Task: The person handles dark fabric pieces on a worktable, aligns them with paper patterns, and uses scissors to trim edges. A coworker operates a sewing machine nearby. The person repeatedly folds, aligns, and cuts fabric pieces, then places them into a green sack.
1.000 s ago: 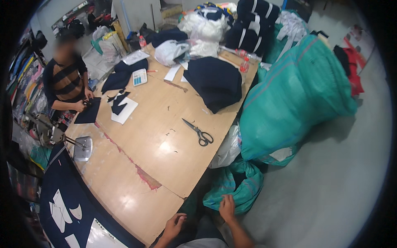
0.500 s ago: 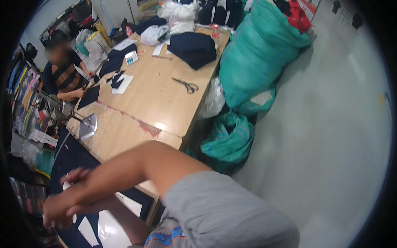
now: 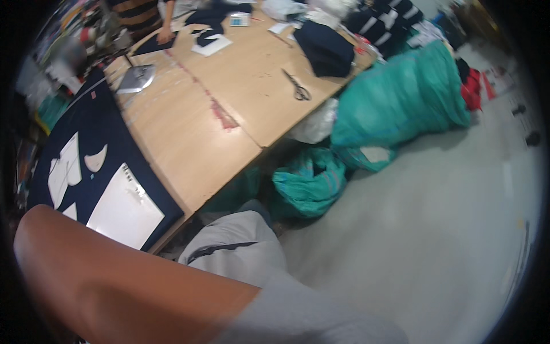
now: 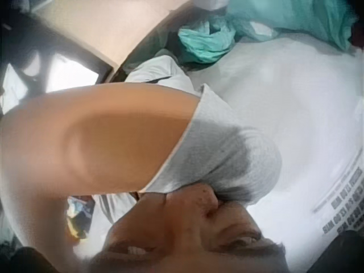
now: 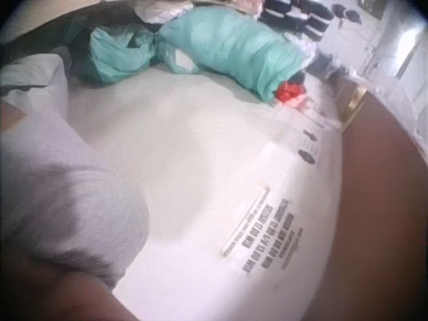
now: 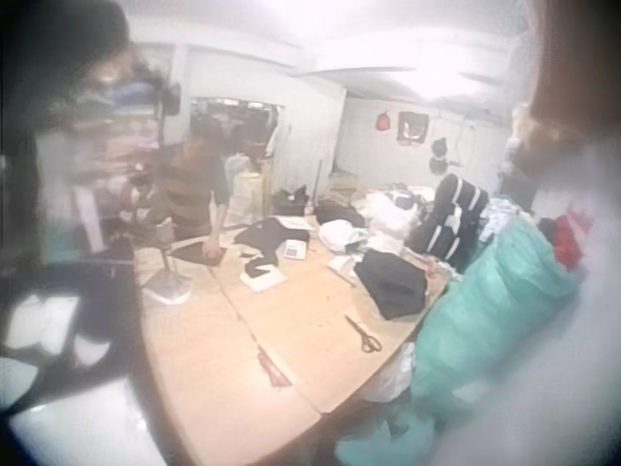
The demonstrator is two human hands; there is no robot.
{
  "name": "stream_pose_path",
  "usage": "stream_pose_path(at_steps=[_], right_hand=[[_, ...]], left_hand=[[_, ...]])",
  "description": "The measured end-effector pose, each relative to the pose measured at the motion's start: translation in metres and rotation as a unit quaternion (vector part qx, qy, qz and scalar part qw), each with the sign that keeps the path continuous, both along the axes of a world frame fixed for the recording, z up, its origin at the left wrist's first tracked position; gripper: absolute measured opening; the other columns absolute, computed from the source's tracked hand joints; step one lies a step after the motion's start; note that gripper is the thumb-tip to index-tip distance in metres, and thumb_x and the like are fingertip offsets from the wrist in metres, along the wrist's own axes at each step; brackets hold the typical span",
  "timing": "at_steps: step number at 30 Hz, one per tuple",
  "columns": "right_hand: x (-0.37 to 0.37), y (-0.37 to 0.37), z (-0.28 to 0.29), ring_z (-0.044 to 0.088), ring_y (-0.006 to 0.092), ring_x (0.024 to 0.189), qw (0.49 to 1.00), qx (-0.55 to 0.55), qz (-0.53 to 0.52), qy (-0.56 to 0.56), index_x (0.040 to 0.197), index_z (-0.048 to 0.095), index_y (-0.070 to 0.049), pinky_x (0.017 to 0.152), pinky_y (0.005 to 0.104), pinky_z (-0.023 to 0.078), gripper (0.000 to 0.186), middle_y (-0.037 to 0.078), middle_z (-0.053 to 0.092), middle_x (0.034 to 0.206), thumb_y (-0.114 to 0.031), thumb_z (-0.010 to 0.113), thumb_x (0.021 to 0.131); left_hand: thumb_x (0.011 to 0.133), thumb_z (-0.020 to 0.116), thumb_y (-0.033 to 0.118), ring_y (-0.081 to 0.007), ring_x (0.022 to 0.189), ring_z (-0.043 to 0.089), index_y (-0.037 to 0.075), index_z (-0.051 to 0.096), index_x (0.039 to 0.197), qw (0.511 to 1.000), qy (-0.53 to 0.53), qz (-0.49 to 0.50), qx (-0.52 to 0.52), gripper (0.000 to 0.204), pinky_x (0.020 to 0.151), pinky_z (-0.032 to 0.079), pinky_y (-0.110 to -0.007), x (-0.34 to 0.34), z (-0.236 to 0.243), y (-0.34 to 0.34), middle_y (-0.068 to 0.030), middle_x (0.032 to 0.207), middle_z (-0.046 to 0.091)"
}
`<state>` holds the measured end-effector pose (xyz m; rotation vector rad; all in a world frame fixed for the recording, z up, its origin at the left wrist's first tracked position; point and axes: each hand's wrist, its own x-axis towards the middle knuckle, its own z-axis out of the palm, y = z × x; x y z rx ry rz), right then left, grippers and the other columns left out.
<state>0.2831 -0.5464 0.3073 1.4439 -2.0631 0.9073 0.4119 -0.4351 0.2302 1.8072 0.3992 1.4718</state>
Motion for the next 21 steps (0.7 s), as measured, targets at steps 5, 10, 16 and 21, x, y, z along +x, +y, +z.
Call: stream_pose_path(at_steps=[5,10,16,21], right_hand=[[0.016,-0.013,0.016,0.071,0.0326,0.100,0.999,0.017,0.041,0.021,0.117,0.075,-0.010,0.094,0.0468,0.056,0.032,0.009,0.071,0.103,-0.005,0.073,0.085],[0.019,0.039,0.015,0.070,0.0314,0.102,0.998,0.036,0.039,0.018,0.120,0.074,-0.011,0.097,0.0470,0.055,0.035,0.007,0.071,0.104,-0.004,0.072,0.086],[0.035,0.320,-0.249,0.072,0.0364,0.120,0.902,-0.181,-0.203,-0.336,0.136,0.073,-0.004,0.103,0.0462,0.058,0.054,0.022,0.074,0.133,0.009,0.060,0.085],[0.280,0.570,-0.425,0.078,0.0277,0.102,0.591,-0.272,-0.636,-0.416,0.119,0.074,-0.005,0.092,0.0386,0.061,0.032,0.013,0.079,0.113,0.007,0.060,0.093]], left_hand=[[0.107,0.069,0.038,-0.0325,0.134,0.060,-0.003,0.054,0.152,0.970,0.123,0.002,-0.210,0.063,0.115,0.047,-0.045,-0.040,-0.037,-0.027,-0.0177,0.150,0.063],[0.105,0.073,0.034,-0.0335,0.137,0.059,-0.002,0.052,0.155,0.779,0.165,0.273,-0.539,0.065,0.117,0.045,-0.047,-0.086,-0.143,-0.077,-0.0177,0.153,0.062],[0.109,0.067,0.038,-0.0320,0.133,0.062,-0.002,0.059,0.147,0.718,0.043,0.452,-0.528,0.056,0.115,0.047,-0.043,-0.035,-0.183,0.009,-0.0188,0.146,0.066],[0.117,0.056,0.035,-0.0290,0.120,0.072,0.001,0.071,0.137,0.667,0.011,0.475,-0.574,0.042,0.108,0.053,-0.038,-0.010,-0.255,0.032,-0.0165,0.130,0.077]])
